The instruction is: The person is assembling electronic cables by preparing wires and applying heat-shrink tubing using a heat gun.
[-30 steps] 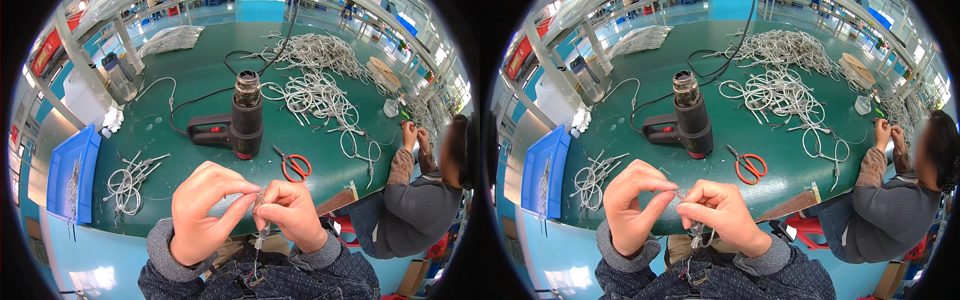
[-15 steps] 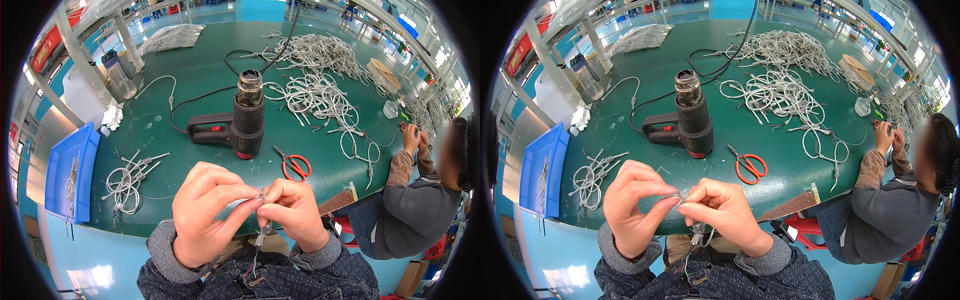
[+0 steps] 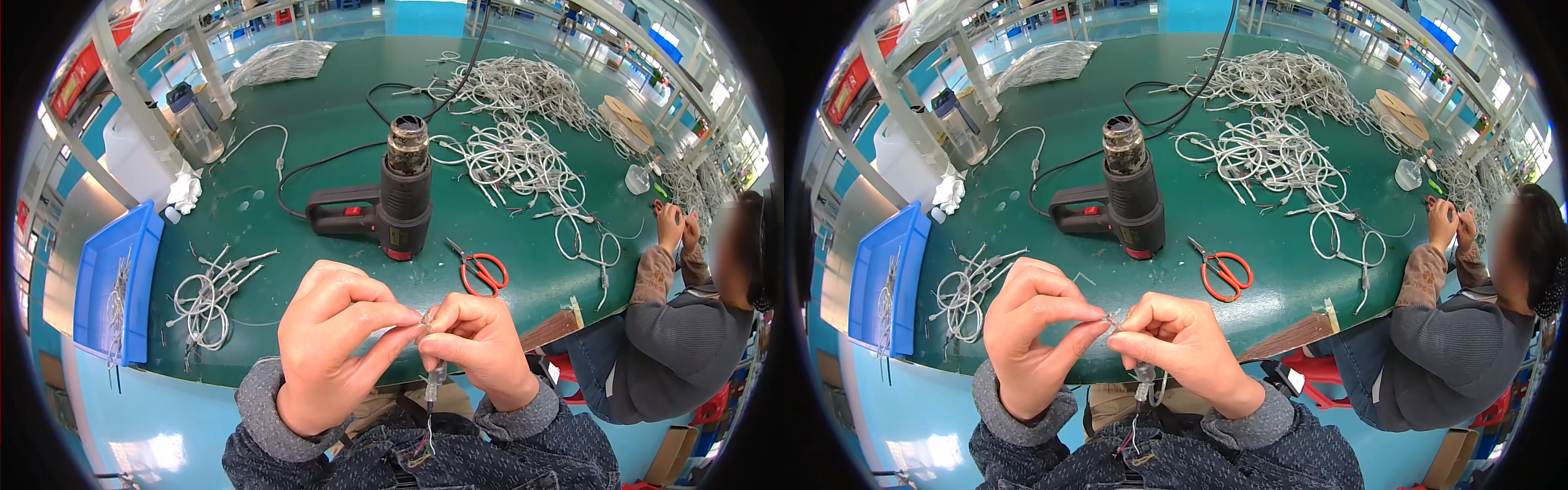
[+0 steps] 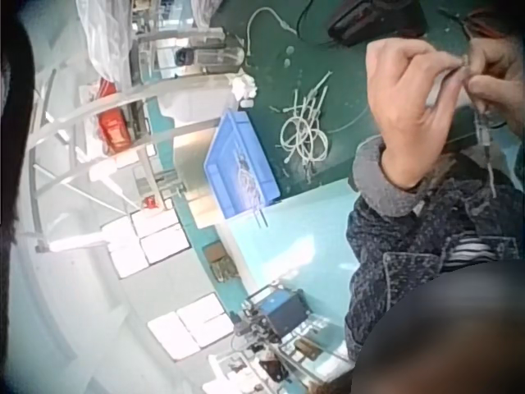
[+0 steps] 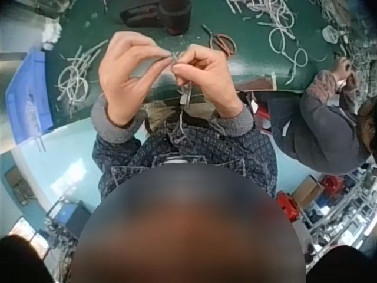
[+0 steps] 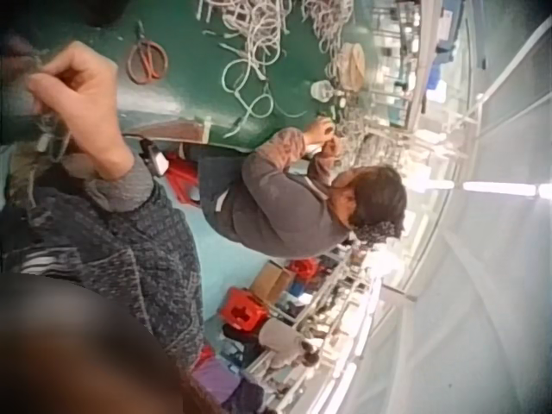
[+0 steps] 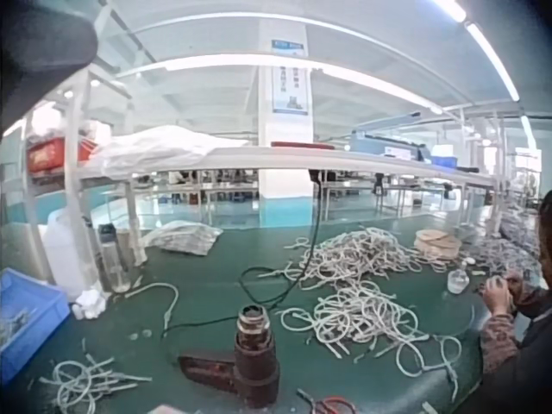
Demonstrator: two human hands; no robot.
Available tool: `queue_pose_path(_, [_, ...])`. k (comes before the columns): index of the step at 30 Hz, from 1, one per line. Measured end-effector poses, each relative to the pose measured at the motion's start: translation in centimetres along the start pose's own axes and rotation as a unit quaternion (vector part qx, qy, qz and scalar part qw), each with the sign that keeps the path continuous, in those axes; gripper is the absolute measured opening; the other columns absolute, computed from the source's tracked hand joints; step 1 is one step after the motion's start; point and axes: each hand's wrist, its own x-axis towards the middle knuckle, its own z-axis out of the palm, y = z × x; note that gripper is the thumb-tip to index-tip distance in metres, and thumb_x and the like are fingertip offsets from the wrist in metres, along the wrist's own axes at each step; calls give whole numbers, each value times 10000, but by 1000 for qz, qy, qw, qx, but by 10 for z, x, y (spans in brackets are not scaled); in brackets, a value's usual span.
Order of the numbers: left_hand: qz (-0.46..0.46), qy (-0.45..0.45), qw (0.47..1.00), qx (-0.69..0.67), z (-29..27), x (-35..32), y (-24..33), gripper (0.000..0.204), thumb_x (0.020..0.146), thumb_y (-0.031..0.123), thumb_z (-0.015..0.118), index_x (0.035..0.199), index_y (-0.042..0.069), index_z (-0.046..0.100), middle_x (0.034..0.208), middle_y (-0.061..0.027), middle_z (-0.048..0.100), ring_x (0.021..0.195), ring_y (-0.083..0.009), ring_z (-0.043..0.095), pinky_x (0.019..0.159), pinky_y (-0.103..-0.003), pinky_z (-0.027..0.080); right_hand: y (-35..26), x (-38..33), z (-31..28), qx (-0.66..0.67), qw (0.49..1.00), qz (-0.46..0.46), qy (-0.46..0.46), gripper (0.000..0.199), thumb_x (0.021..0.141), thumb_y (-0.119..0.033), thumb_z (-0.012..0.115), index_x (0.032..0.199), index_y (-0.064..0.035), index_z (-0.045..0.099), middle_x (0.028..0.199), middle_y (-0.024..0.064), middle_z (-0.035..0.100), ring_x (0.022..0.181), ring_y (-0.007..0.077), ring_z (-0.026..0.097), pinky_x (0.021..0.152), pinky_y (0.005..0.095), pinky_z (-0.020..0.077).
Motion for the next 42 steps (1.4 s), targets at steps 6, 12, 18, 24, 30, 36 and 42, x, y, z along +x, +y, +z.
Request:
queue_pose_path(6, [-24, -39, 999, -21, -6, 3, -2, 227, 587, 40, 789, 770, 77, 661, 749, -33, 583, 740, -217, 552, 641, -323, 436, -3, -1, -2, -22, 1000, 15, -5, 94, 785, 81, 645, 786, 35, 563, 758, 124, 614, 643, 155, 616, 565, 252, 486])
queue_pose_path(12, [-44, -78, 995, -46, -9, 5, -3, 221, 584, 64, 789, 765, 80, 663, 733, -35, 582, 736, -227, 561, 637, -330, 441, -7, -1, -3, -49, 999, 10, -17, 102, 783, 73, 657, 771, 27, 567, 734, 118, 619, 567, 96, 556, 491, 202, 414])
queue_pose_path(18, [-38, -62, 997, -36, -6, 3, -4, 228, 566, 72, 804, 720, 72, 635, 724, -31, 570, 719, -209, 542, 629, -308, 426, -4, 0, -2, -52, 998, 0, -19, 108, 782, 74, 658, 766, 24, 564, 708, 113, 617, 518, 67, 506, 446, 188, 360])
queue_pose_path(24, [-9, -60, 998, -5, -5, 5, -3, 257, 544, 74, 794, 752, 69, 644, 738, -36, 578, 730, -232, 551, 627, -338, 443, -4, 0, -3, -51, 999, -4, -11, 110, 783, 74, 657, 762, 24, 561, 719, 120, 622, 527, 75, 524, 453, 192, 380])
queue_pose_path(30, [27, -30, 999, 12, -1, 1, -3, 279, 515, 70, 787, 755, 69, 645, 741, -30, 574, 725, -234, 541, 618, -332, 444, -7, 0, -3, -63, 998, 2, -15, 75, 794, 92, 630, 791, 39, 578, 736, 136, 628, 548, 104, 571, 462, 206, 430])
queue_pose_path(36, [35, -17, 999, 17, 5, -3, -2, 271, 535, 63, 804, 732, 73, 617, 736, -20, 563, 726, -224, 528, 618, -321, 434, -2, 0, -4, -43, 998, -30, -26, 83, 810, 131, 572, 848, 65, 605, 763, 167, 633, 553, 142, 600, 452, 226, 454])
queue_pose_path(42, [37, -1, 998, 49, 10, -11, -1, 282, 539, 47, 800, 754, 87, 621, 738, -9, 560, 740, -223, 527, 629, -319, 441, 4, -1, -5, -33, 998, -46, -11, 79, 807, 137, 568, 833, 72, 603, 762, 174, 627, 546, 150, 601, 447, 227, 454])
